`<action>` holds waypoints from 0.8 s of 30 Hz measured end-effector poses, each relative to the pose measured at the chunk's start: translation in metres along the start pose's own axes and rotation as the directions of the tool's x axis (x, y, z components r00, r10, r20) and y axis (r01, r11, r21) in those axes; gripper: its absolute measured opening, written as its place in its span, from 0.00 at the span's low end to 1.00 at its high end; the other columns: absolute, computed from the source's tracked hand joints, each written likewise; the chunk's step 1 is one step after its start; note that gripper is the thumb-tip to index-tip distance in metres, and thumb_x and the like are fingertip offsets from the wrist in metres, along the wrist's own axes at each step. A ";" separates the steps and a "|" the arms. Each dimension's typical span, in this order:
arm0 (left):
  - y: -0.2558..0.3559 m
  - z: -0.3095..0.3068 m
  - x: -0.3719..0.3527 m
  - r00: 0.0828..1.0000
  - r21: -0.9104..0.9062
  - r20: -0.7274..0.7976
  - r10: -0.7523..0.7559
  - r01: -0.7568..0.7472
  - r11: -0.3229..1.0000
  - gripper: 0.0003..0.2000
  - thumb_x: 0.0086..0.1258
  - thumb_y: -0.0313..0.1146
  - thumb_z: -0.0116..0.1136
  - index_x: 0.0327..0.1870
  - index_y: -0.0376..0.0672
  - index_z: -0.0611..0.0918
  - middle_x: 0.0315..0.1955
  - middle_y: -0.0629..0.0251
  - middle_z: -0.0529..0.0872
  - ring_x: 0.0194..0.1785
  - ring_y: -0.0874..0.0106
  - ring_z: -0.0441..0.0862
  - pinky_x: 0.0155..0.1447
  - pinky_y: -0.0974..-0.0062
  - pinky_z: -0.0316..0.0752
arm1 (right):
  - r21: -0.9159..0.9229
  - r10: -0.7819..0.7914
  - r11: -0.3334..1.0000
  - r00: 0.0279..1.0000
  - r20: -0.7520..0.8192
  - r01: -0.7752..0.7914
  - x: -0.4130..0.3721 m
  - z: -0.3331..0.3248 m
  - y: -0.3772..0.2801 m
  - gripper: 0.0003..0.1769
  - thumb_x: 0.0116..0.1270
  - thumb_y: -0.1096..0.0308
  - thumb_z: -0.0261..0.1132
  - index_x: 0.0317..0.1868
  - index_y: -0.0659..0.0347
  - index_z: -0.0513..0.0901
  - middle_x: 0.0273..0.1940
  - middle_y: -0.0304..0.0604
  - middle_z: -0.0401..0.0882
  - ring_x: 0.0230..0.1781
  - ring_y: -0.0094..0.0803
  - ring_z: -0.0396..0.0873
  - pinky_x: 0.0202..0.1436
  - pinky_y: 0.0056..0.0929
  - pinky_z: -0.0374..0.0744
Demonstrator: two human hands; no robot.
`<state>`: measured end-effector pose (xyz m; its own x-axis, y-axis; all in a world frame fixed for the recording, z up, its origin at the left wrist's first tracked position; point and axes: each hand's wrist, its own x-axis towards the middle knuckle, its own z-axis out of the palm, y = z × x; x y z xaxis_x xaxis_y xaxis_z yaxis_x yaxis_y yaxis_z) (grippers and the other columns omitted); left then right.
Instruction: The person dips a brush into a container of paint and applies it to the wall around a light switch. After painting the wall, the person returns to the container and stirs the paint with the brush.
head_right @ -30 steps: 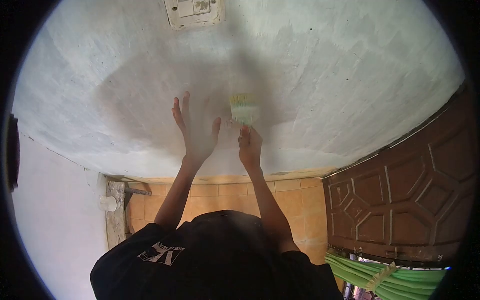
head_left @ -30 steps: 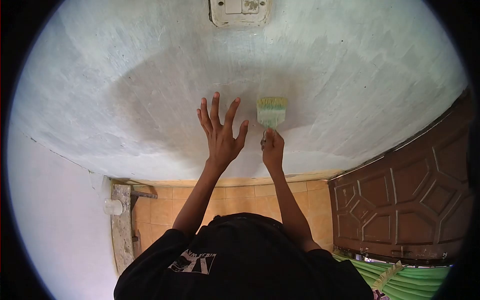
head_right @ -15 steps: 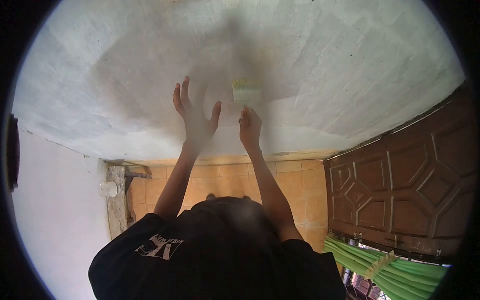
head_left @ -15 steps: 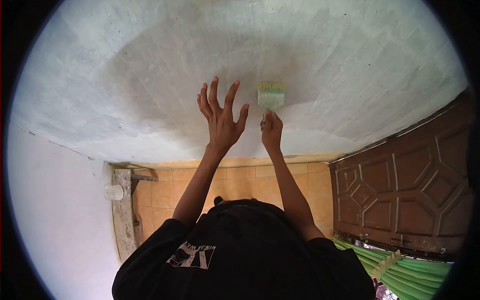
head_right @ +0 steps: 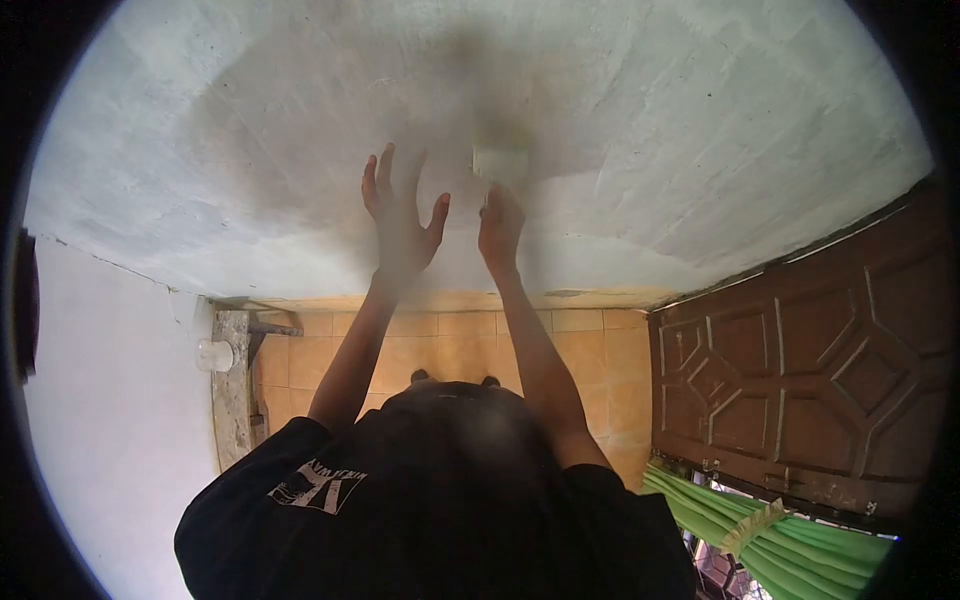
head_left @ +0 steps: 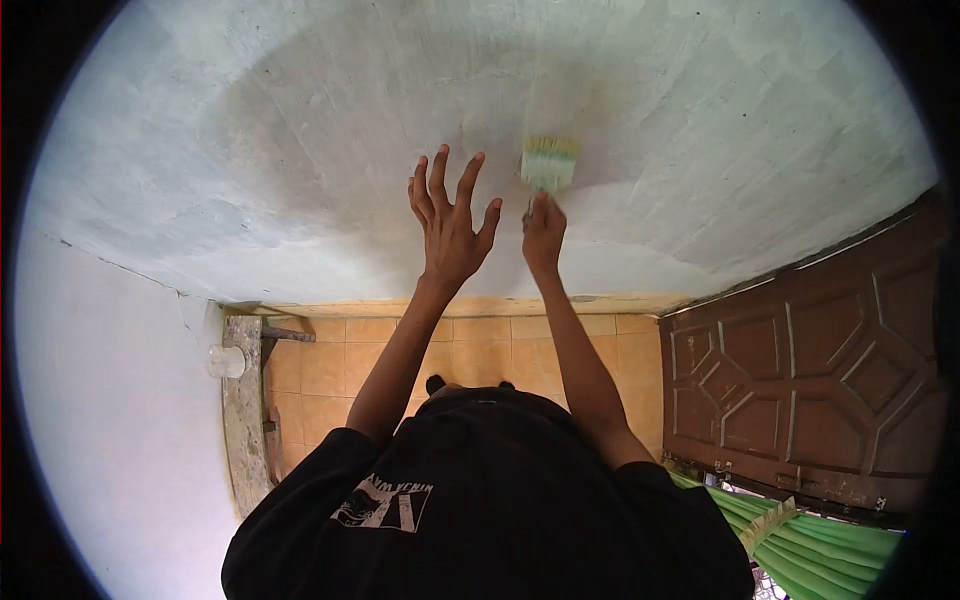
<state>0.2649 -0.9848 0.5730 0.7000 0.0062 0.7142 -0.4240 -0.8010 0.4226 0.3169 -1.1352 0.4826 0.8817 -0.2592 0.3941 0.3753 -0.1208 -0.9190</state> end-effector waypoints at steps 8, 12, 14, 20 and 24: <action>0.000 0.007 0.009 1.000 0.025 -0.014 0.022 -0.022 0.999 0.31 0.71 0.42 0.61 0.75 0.51 0.66 0.77 0.49 0.51 0.79 0.45 0.41 0.76 0.39 0.40 | 0.069 -0.062 0.996 0.998 0.009 0.061 0.033 0.002 -0.056 0.23 0.80 0.58 0.51 0.26 0.63 0.70 0.18 0.39 0.66 0.19 0.27 0.65 0.24 0.33 0.64; -0.001 0.019 0.007 1.000 0.032 -0.024 0.004 -0.003 0.999 0.31 0.71 0.43 0.60 0.75 0.54 0.65 0.78 0.53 0.49 0.80 0.47 0.40 0.76 0.38 0.40 | 0.146 0.066 0.987 0.998 0.007 -0.067 0.022 0.013 -0.043 0.25 0.81 0.54 0.50 0.26 0.62 0.70 0.18 0.35 0.64 0.19 0.23 0.64 0.23 0.29 0.64; 0.000 0.023 0.002 1.000 0.033 -0.024 -0.004 0.005 0.999 0.32 0.71 0.43 0.60 0.76 0.54 0.65 0.78 0.52 0.49 0.80 0.47 0.40 0.76 0.39 0.40 | 0.129 0.047 0.990 0.998 0.034 -0.051 0.008 0.009 -0.004 0.26 0.81 0.52 0.50 0.26 0.62 0.70 0.18 0.34 0.63 0.19 0.22 0.64 0.23 0.28 0.64; 0.000 0.025 -0.009 0.999 0.051 -0.042 -0.023 0.025 0.998 0.32 0.71 0.43 0.60 0.76 0.53 0.65 0.78 0.50 0.49 0.80 0.47 0.40 0.76 0.39 0.40 | 0.148 0.080 0.985 0.995 0.051 -0.087 -0.010 -0.004 -0.001 0.26 0.82 0.52 0.49 0.27 0.61 0.70 0.20 0.34 0.63 0.20 0.22 0.64 0.25 0.28 0.64; -0.003 0.022 -0.017 0.998 0.040 -0.022 -0.052 0.053 0.998 0.32 0.71 0.43 0.60 0.76 0.53 0.64 0.78 0.50 0.49 0.80 0.47 0.39 0.76 0.39 0.40 | 0.159 0.002 0.987 0.999 0.051 -0.010 0.018 0.003 -0.051 0.25 0.82 0.51 0.48 0.26 0.57 0.66 0.20 0.30 0.60 0.19 0.19 0.60 0.23 0.24 0.62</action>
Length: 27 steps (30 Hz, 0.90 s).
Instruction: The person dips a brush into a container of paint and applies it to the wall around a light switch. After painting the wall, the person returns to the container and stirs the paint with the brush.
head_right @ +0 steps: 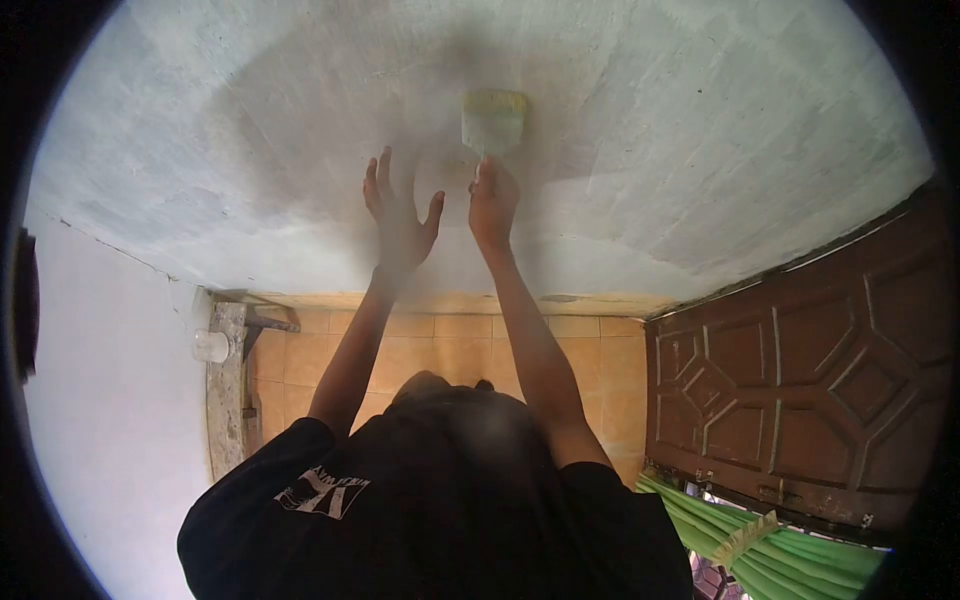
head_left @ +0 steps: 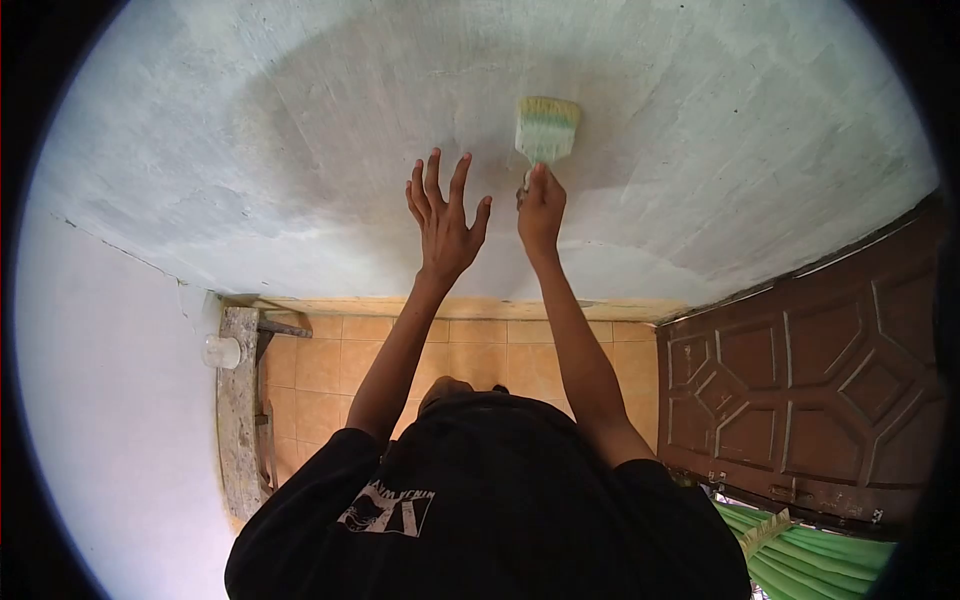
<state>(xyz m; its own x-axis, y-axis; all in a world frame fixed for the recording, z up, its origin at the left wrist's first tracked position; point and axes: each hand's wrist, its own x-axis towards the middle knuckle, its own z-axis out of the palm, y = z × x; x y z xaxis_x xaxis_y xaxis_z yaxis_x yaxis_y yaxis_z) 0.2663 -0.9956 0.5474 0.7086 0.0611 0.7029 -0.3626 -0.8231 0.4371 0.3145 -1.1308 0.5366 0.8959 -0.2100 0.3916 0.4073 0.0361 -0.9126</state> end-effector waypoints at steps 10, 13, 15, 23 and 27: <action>-0.013 -0.008 0.002 0.998 -0.048 0.059 0.027 -0.024 0.999 0.32 0.71 0.42 0.60 0.75 0.53 0.64 0.78 0.51 0.48 0.80 0.47 0.39 0.76 0.39 0.40 | -0.007 0.233 0.972 0.972 -0.007 -0.233 -0.062 -0.018 0.079 0.22 0.81 0.58 0.50 0.27 0.61 0.69 0.21 0.34 0.63 0.21 0.22 0.63 0.25 0.28 0.64; -0.022 -0.009 -0.003 0.997 -0.048 0.075 0.035 -0.032 0.998 0.32 0.71 0.42 0.61 0.75 0.52 0.64 0.77 0.50 0.49 0.80 0.47 0.40 0.76 0.40 0.41 | -0.001 0.141 0.990 0.989 -0.037 -0.141 -0.044 -0.013 0.055 0.22 0.80 0.59 0.50 0.26 0.61 0.69 0.21 0.33 0.63 0.21 0.21 0.63 0.25 0.27 0.64; -0.026 -0.008 -0.004 0.995 -0.068 0.098 0.031 -0.024 0.997 0.33 0.71 0.42 0.61 0.75 0.52 0.64 0.77 0.50 0.49 0.79 0.47 0.41 0.76 0.39 0.41 | 0.023 0.104 0.994 0.993 -0.052 -0.103 -0.025 -0.005 0.030 0.21 0.80 0.60 0.51 0.26 0.61 0.69 0.21 0.33 0.63 0.21 0.21 0.63 0.25 0.26 0.63; -0.036 -0.006 -0.005 0.987 -0.114 0.156 0.028 -0.010 0.993 0.33 0.70 0.42 0.61 0.76 0.51 0.64 0.76 0.48 0.49 0.79 0.45 0.41 0.76 0.39 0.42 | -0.071 0.198 0.977 0.978 -0.061 -0.202 -0.040 -0.011 0.084 0.23 0.80 0.57 0.50 0.25 0.60 0.70 0.19 0.32 0.64 0.20 0.22 0.63 0.24 0.28 0.63; -0.037 -0.003 -0.009 0.981 -0.138 0.194 0.031 -0.004 0.990 0.33 0.71 0.42 0.61 0.76 0.51 0.63 0.76 0.47 0.49 0.79 0.45 0.41 0.75 0.38 0.42 | -0.095 0.280 0.953 0.957 -0.081 -0.287 -0.063 -0.022 0.091 0.25 0.81 0.56 0.48 0.25 0.61 0.68 0.19 0.34 0.62 0.19 0.24 0.62 0.25 0.30 0.64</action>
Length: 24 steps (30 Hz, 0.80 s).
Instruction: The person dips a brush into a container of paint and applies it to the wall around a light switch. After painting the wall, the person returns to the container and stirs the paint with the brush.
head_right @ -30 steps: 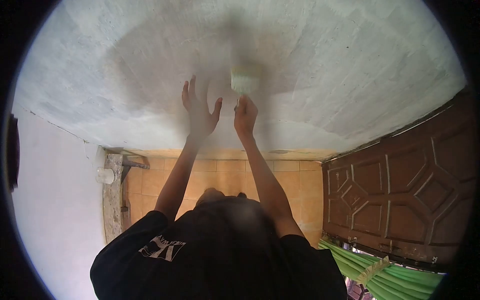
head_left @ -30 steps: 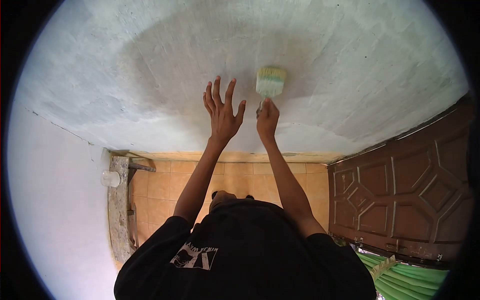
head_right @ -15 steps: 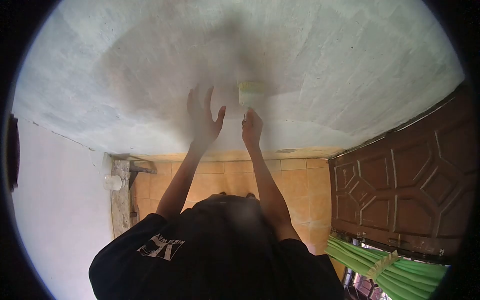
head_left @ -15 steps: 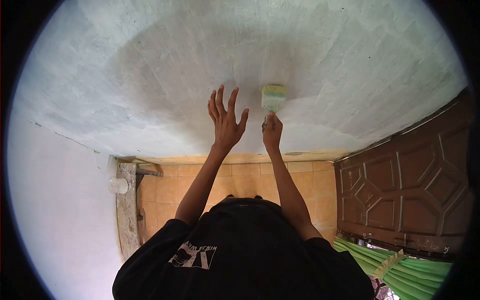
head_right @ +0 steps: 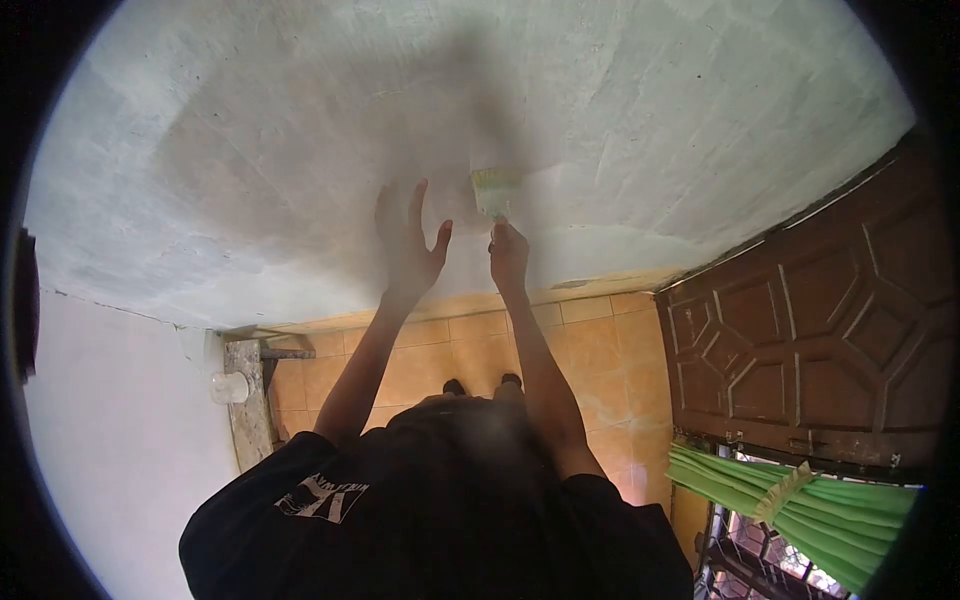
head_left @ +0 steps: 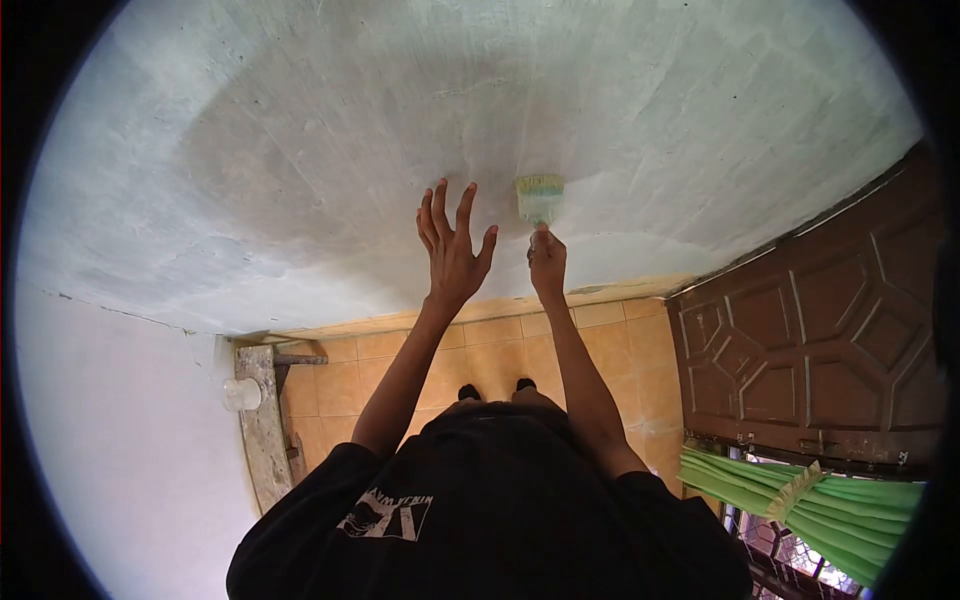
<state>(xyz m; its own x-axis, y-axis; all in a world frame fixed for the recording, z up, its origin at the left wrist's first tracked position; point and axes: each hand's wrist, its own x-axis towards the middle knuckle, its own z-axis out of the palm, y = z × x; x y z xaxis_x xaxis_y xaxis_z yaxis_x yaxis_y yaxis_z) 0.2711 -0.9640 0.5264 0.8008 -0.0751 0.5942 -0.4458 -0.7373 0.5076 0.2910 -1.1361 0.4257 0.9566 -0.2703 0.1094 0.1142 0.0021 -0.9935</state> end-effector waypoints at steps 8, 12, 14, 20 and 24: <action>-0.005 -0.003 0.002 0.998 0.003 -0.045 0.044 -0.043 0.999 0.34 0.70 0.41 0.63 0.76 0.51 0.63 0.76 0.47 0.49 0.79 0.45 0.42 0.75 0.38 0.43 | 0.012 -0.236 0.971 0.971 -0.049 0.237 0.038 0.022 -0.070 0.27 0.81 0.55 0.49 0.23 0.62 0.67 0.18 0.35 0.61 0.20 0.23 0.61 0.25 0.30 0.63; 0.001 -0.006 0.001 0.998 0.001 -0.059 0.031 -0.031 1.000 0.34 0.70 0.41 0.62 0.76 0.51 0.63 0.76 0.48 0.49 0.79 0.45 0.42 0.75 0.39 0.43 | -0.066 -0.175 0.982 0.985 -0.003 0.174 0.012 0.010 0.003 0.26 0.82 0.52 0.49 0.23 0.54 0.63 0.19 0.26 0.57 0.18 0.14 0.56 0.21 0.21 0.58; 0.003 -0.005 -0.005 0.999 0.014 -0.041 0.028 -0.028 1.000 0.34 0.70 0.41 0.62 0.76 0.51 0.63 0.76 0.48 0.49 0.79 0.45 0.42 0.75 0.40 0.43 | -0.054 -0.048 0.997 0.999 0.013 0.048 -0.010 0.000 0.025 0.26 0.82 0.53 0.49 0.23 0.53 0.63 0.19 0.26 0.57 0.18 0.14 0.56 0.21 0.21 0.58; 0.006 -0.001 -0.010 1.000 0.023 -0.027 0.011 -0.011 1.000 0.34 0.70 0.40 0.63 0.75 0.51 0.64 0.76 0.48 0.49 0.78 0.46 0.43 0.76 0.42 0.44 | -0.052 -0.236 0.971 0.970 -0.050 0.234 0.016 0.014 -0.047 0.29 0.81 0.51 0.49 0.24 0.64 0.68 0.17 0.39 0.63 0.20 0.27 0.62 0.26 0.33 0.64; 0.003 -0.002 -0.012 0.999 0.032 -0.033 0.024 -0.023 0.999 0.34 0.69 0.39 0.64 0.75 0.51 0.63 0.76 0.48 0.50 0.78 0.46 0.43 0.76 0.43 0.45 | -0.098 -0.311 0.947 0.948 -0.059 0.305 0.037 0.016 -0.041 0.28 0.81 0.52 0.49 0.24 0.62 0.67 0.18 0.36 0.61 0.20 0.25 0.61 0.25 0.31 0.63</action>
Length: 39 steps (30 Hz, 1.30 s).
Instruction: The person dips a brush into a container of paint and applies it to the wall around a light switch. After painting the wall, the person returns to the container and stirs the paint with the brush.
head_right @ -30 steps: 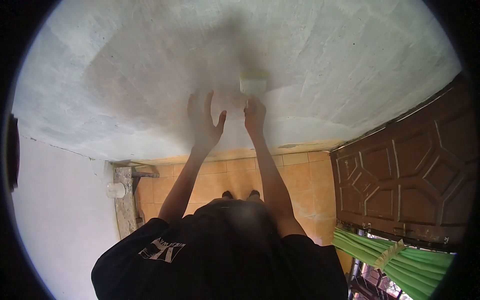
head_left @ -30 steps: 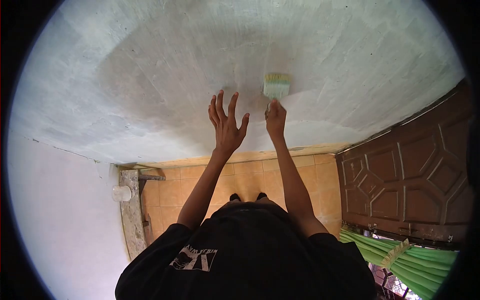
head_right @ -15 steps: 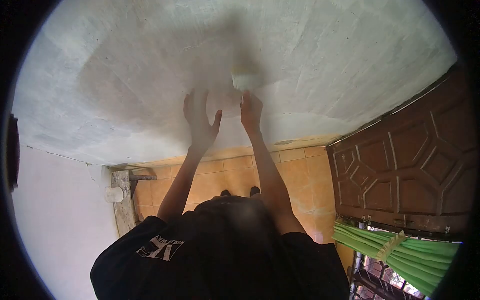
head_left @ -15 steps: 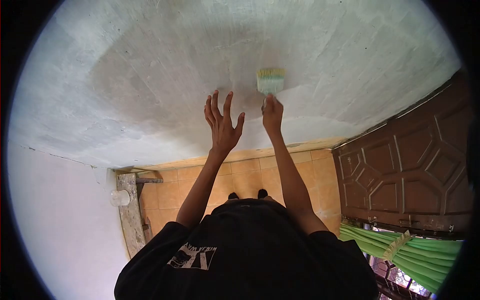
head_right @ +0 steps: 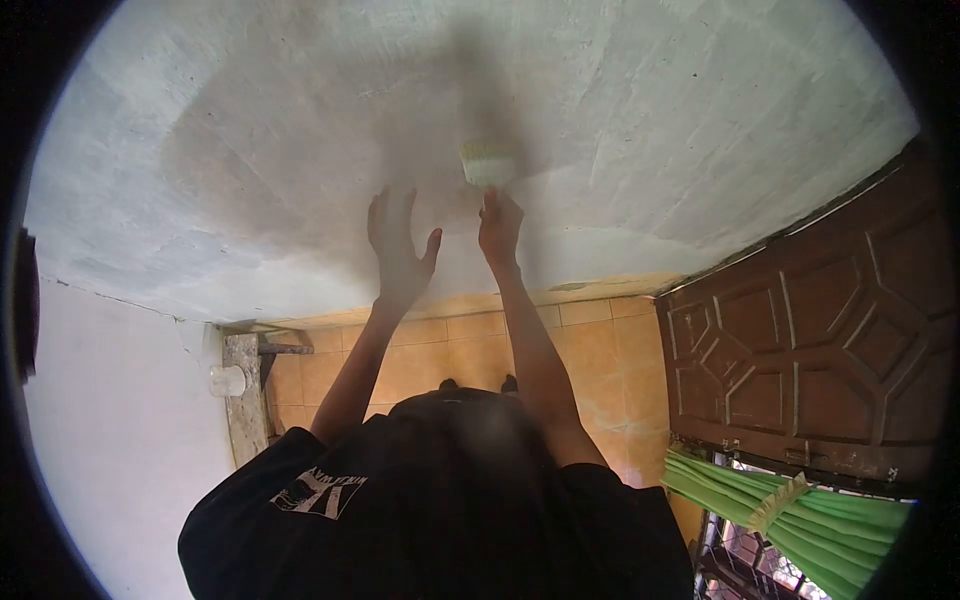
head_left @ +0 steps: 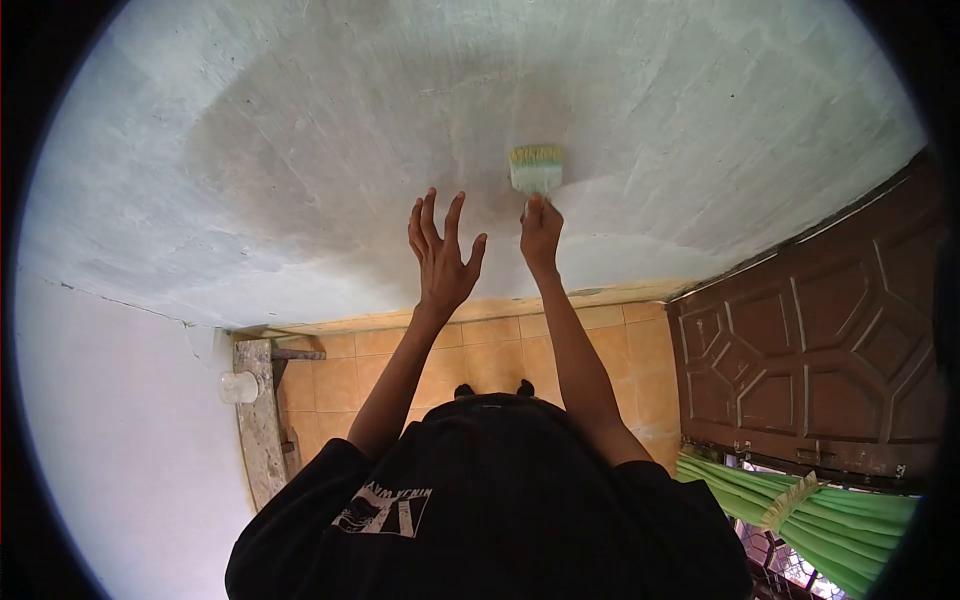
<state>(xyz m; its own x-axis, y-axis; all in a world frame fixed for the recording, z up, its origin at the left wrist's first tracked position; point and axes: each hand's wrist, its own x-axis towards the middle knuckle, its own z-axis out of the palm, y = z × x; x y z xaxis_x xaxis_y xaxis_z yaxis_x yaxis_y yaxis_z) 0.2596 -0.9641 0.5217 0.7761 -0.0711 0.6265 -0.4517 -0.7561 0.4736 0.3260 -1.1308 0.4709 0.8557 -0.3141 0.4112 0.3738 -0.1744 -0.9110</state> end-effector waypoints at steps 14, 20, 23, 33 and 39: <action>0.001 0.007 -0.007 0.999 0.012 0.019 -0.049 0.049 0.999 0.34 0.70 0.39 0.63 0.76 0.51 0.63 0.77 0.49 0.50 0.78 0.46 0.44 0.76 0.43 0.46 | 0.111 0.024 0.993 0.998 0.052 -0.029 -0.028 -0.006 0.037 0.26 0.82 0.54 0.50 0.23 0.57 0.64 0.18 0.29 0.59 0.19 0.18 0.58 0.24 0.25 0.60; -0.011 0.032 -0.025 0.982 -0.077 0.159 -0.104 0.118 0.990 0.34 0.72 0.43 0.60 0.77 0.51 0.61 0.79 0.52 0.46 0.80 0.45 0.41 0.77 0.40 0.43 | -0.120 0.241 0.966 0.965 0.101 -0.229 -0.084 -0.018 0.100 0.32 0.80 0.45 0.49 0.24 0.65 0.71 0.16 0.39 0.65 0.19 0.29 0.64 0.26 0.35 0.65; -0.007 0.033 -0.030 0.985 0.004 0.162 -0.056 0.056 0.998 0.34 0.74 0.46 0.57 0.78 0.51 0.60 0.80 0.53 0.45 0.81 0.47 0.40 0.77 0.39 0.41 | -0.061 0.232 0.972 0.967 0.105 -0.227 -0.107 -0.027 0.099 0.33 0.79 0.43 0.49 0.25 0.65 0.73 0.16 0.39 0.65 0.18 0.29 0.64 0.24 0.34 0.65; -0.015 0.043 -0.045 0.980 -0.103 0.166 -0.112 0.130 0.986 0.33 0.75 0.48 0.53 0.79 0.50 0.58 0.80 0.53 0.45 0.81 0.47 0.40 0.77 0.40 0.40 | 0.022 0.212 0.977 0.975 0.066 -0.214 -0.071 0.002 0.084 0.32 0.80 0.47 0.52 0.22 0.64 0.67 0.16 0.38 0.62 0.19 0.26 0.61 0.25 0.33 0.64; -0.019 0.034 -0.045 0.974 -0.073 0.170 -0.148 0.162 0.984 0.34 0.75 0.47 0.54 0.79 0.50 0.58 0.80 0.53 0.45 0.81 0.46 0.40 0.77 0.39 0.40 | -0.002 0.278 0.960 0.955 0.102 -0.280 -0.112 -0.019 0.124 0.31 0.81 0.50 0.48 0.22 0.63 0.70 0.16 0.37 0.65 0.19 0.25 0.64 0.25 0.32 0.64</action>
<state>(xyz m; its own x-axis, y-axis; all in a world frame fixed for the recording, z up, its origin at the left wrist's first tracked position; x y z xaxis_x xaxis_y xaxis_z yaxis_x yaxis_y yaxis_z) 0.2480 -0.9686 0.4633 0.8976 -0.0683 0.4354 -0.3510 -0.7083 0.6124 0.2694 -1.1350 0.3129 0.9579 -0.2531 0.1358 0.1187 -0.0815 -0.9896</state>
